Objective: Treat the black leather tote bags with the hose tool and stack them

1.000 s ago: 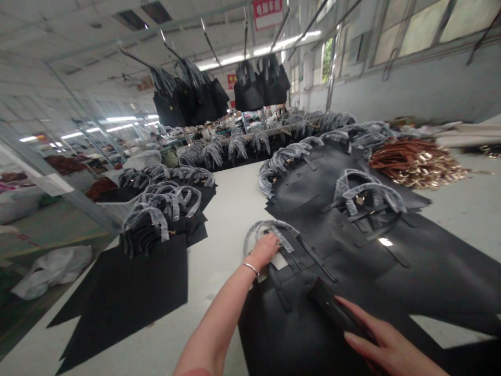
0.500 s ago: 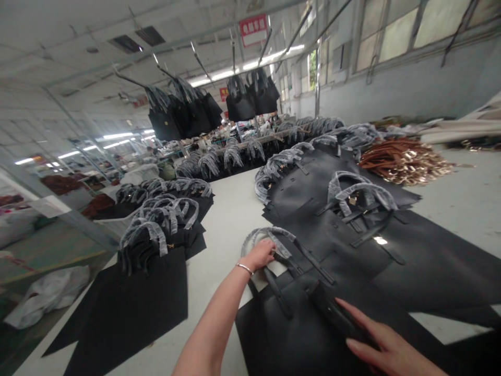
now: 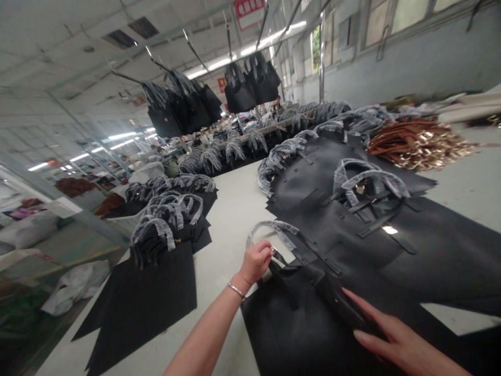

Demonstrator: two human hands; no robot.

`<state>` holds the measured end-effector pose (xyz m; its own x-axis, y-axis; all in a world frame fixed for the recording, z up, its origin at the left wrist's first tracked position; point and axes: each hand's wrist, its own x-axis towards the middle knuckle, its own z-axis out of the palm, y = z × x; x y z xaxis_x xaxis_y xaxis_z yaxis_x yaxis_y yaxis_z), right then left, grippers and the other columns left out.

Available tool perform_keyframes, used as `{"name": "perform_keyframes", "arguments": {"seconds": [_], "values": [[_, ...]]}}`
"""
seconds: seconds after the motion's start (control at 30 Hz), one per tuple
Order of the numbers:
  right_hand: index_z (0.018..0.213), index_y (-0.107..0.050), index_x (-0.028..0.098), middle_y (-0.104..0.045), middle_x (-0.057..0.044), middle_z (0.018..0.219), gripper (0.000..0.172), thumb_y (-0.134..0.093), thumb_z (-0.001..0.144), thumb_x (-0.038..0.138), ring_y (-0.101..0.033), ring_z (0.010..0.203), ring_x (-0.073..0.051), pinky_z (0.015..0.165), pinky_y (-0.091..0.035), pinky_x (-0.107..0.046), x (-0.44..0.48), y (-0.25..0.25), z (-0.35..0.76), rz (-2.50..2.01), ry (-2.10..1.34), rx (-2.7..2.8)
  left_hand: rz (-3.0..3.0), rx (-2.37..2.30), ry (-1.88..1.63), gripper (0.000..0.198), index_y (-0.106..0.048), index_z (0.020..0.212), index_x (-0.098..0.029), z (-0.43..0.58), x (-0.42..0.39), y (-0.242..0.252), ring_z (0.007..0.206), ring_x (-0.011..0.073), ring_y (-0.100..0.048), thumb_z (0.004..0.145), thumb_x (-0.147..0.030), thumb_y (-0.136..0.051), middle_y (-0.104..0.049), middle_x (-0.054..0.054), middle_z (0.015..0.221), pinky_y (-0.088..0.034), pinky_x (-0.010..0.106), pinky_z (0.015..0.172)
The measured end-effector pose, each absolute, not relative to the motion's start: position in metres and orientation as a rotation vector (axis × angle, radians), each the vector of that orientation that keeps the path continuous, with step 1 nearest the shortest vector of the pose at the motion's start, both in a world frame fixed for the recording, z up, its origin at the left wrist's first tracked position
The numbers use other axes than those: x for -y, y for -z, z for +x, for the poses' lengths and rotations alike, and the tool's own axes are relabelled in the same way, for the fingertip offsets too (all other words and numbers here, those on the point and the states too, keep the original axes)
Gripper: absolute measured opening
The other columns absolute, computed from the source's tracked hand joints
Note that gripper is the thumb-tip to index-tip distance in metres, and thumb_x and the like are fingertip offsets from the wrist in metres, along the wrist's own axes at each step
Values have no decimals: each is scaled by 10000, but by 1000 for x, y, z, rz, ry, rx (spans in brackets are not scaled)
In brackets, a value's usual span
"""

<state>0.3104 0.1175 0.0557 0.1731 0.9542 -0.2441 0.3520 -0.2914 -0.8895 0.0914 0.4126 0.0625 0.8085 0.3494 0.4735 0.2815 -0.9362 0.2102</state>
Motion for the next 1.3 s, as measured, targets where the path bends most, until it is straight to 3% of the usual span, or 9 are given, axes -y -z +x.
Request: {"name": "perform_keyframes", "arguments": {"seconds": [0.1,0.23,0.37,0.57,0.63,0.73,0.87,1.07,1.3], "values": [[1512,-315,214,-463,-45,1476,813,-571,837,586,-440,1338,-305,1106,-374,-371,-119,-56,311,-1764,-1130,1272,2791,-459,-832,140,-538,787,-189,89,-395,-67,999,203,-622,845,-92,-456,-626,106,1146,-522,347,823],[1521,-297,188,-467,-61,1479,790,-580,863,520,-456,1331,-280,1105,-365,-349,-118,-61,307,-1748,-1127,1280,2776,-352,-320,70,-545,762,-205,100,-368,-88,950,225,-616,724,-149,-560,-649,64,973,-494,336,819],[1520,-312,187,-516,-80,1446,785,-620,846,447,-494,1297,-288,1085,-382,-356,-119,-69,297,-1772,-1078,1311,2738,-553,-17,194,-576,815,-208,137,-344,-97,808,195,-596,871,-383,-515,-625,38,877,-466,304,748],[1469,-426,204,-608,-90,1351,747,-675,792,395,-593,1165,-302,999,-455,-395,-115,-77,298,-1724,-1035,1209,2668,-839,-83,303,-588,977,-166,207,-333,-69,969,250,-590,767,-337,-725,-625,97,1046,-436,318,822],[1467,-416,196,-715,-74,1113,742,-654,804,434,-684,877,-251,763,-551,-346,-101,-86,314,-1678,-1060,998,2620,-879,-56,327,-601,930,-154,217,-337,-59,924,256,-606,721,-338,-772,-642,103,992,-437,309,765],[1493,-318,145,-623,35,667,801,-636,830,463,-575,549,-155,517,-472,-254,-68,-109,346,-1676,-895,617,2546,-915,-44,288,-607,825,-163,214,-350,-49,828,230,-614,696,-344,-790,-656,68,863,-409,279,683],[1433,-391,174,-621,3,811,687,-656,852,428,-542,570,-125,492,-459,-225,-17,-136,378,-1722,-756,348,2474,-938,-91,200,-598,719,-167,197,-371,-47,718,190,-590,706,-293,-753,-625,20,718,-351,258,623],[1413,-399,177,-629,-16,786,684,-678,836,417,-551,560,-143,462,-470,-225,15,-123,375,-1743,-785,223,2405,-911,-240,250,-504,580,-178,187,-382,-61,591,138,-491,670,-252,-726,-478,-47,550,-282,240,566],[1349,-463,199,-642,-47,812,609,-693,814,377,-559,557,-155,465,-490,-237,6,-121,379,-1712,-702,173,1947,-537,-712,298,-513,628,-175,194,-373,-164,567,99,-436,748,-392,-679,-462,-53,594,-324,209,536]]}}
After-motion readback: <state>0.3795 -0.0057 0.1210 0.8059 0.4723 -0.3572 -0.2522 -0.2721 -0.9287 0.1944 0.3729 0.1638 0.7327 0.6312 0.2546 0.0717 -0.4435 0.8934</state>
